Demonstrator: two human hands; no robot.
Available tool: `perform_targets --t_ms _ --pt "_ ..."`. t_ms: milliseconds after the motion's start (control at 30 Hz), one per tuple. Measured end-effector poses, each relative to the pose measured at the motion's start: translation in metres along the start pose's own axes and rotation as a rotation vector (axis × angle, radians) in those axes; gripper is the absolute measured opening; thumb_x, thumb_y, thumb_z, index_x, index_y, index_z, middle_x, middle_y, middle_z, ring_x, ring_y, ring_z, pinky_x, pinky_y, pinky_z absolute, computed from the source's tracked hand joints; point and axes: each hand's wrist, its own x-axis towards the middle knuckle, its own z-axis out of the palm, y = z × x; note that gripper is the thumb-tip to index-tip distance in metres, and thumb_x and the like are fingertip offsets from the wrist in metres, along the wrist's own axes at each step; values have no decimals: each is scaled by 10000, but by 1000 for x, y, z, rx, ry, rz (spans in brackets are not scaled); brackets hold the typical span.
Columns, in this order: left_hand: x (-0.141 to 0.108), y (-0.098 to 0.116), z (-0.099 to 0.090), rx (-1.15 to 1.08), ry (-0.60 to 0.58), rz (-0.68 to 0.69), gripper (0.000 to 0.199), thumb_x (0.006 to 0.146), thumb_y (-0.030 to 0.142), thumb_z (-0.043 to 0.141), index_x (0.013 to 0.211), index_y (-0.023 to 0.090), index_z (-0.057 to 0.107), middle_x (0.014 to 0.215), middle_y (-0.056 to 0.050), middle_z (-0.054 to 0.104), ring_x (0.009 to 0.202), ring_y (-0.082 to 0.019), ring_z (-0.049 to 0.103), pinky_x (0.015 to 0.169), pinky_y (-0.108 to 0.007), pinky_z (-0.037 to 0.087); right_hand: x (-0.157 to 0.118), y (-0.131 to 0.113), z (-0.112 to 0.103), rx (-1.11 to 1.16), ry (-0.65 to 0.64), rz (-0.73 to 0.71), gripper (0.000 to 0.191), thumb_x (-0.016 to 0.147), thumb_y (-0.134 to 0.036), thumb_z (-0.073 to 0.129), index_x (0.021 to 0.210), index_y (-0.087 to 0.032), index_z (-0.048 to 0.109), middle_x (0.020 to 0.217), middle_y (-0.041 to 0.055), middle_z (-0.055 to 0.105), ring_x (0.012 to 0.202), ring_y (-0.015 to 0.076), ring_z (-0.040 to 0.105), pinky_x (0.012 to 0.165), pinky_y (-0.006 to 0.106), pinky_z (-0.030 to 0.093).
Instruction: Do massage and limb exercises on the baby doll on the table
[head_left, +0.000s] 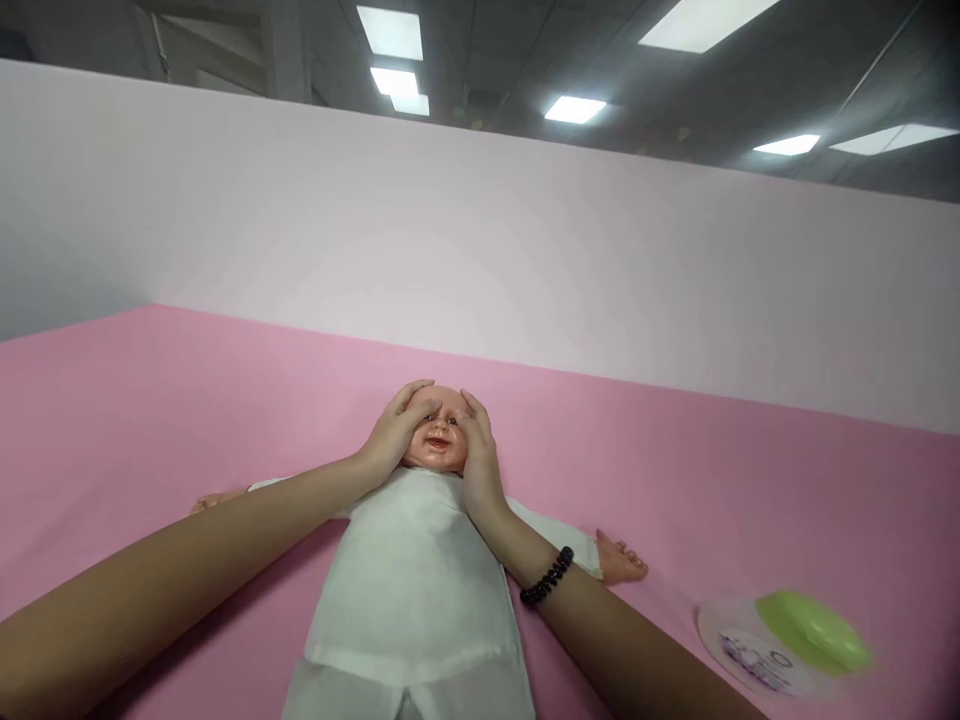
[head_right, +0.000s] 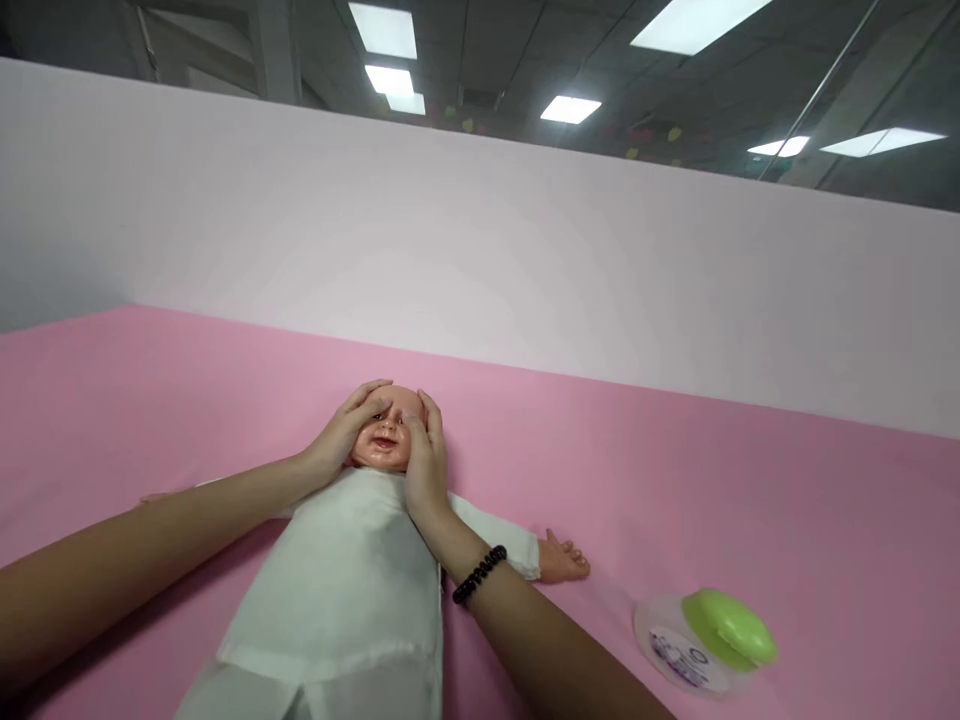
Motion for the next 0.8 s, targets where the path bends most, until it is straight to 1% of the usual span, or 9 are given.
perform_targets --t_ms 67,133,233,367,500,600,700,800 --pt "-1 0 -1 -21 -9 -2 494 823 357 739 1291 253 618 1125 -55 723 1050 -248 696 963 -378 538 -2 -4 0 34 3 17 594 803 -488 676 1356 -278 621 1435 41 632 1321 283 597 1095 410 504" --pt "-2 1 -1 -16 -12 8 501 799 342 758 1275 258 625 1138 -47 716 1050 -244 692 952 -369 541 -4 -8 -2 44 -10 34 572 776 -466 720 1313 -290 631 1413 29 636 1307 277 598 1085 406 513" --pt "-5 5 0 -5 -22 2 554 766 334 782 1290 258 619 1162 -46 706 1052 -253 689 926 -369 552 -5 -12 -4 35 -45 68 602 741 -455 772 1307 -322 614 1356 16 648 1239 268 631 1032 405 548" --pt "-8 9 1 2 -21 6 577 743 341 798 1284 248 618 1157 -41 696 1039 -254 689 890 -357 559 -3 -14 -5 32 -52 89 619 713 -457 803 1285 -337 598 1274 5 657 1155 244 658 975 384 568" --pt "-8 9 2 -1 -14 8 575 744 342 789 1285 244 622 1189 -43 688 1073 -248 675 900 -336 550 -1 -15 -4 45 -44 119 577 717 -457 807 1245 -347 601 1218 -11 674 1101 228 672 942 370 572" --pt "-7 9 4 -21 4 -14 531 758 310 715 1277 239 630 1150 -43 692 1065 -244 666 904 -335 541 1 -13 -5 63 -23 115 498 743 -489 778 1191 -334 624 1189 -19 685 1112 222 665 949 360 567" --pt "-5 8 6 -62 18 -27 489 758 284 646 1243 228 638 1124 -47 690 1065 -243 661 915 -340 540 4 -10 -6 87 0 88 415 767 -498 731 1133 -315 659 1188 -17 687 1165 220 640 982 352 553" --pt "-5 6 6 -104 3 -28 464 763 280 647 1224 232 631 1113 -47 687 1039 -241 669 908 -352 548 4 -9 -6 126 -1 99 410 752 -465 731 1128 -317 661 1206 -17 683 1181 223 636 998 364 552"
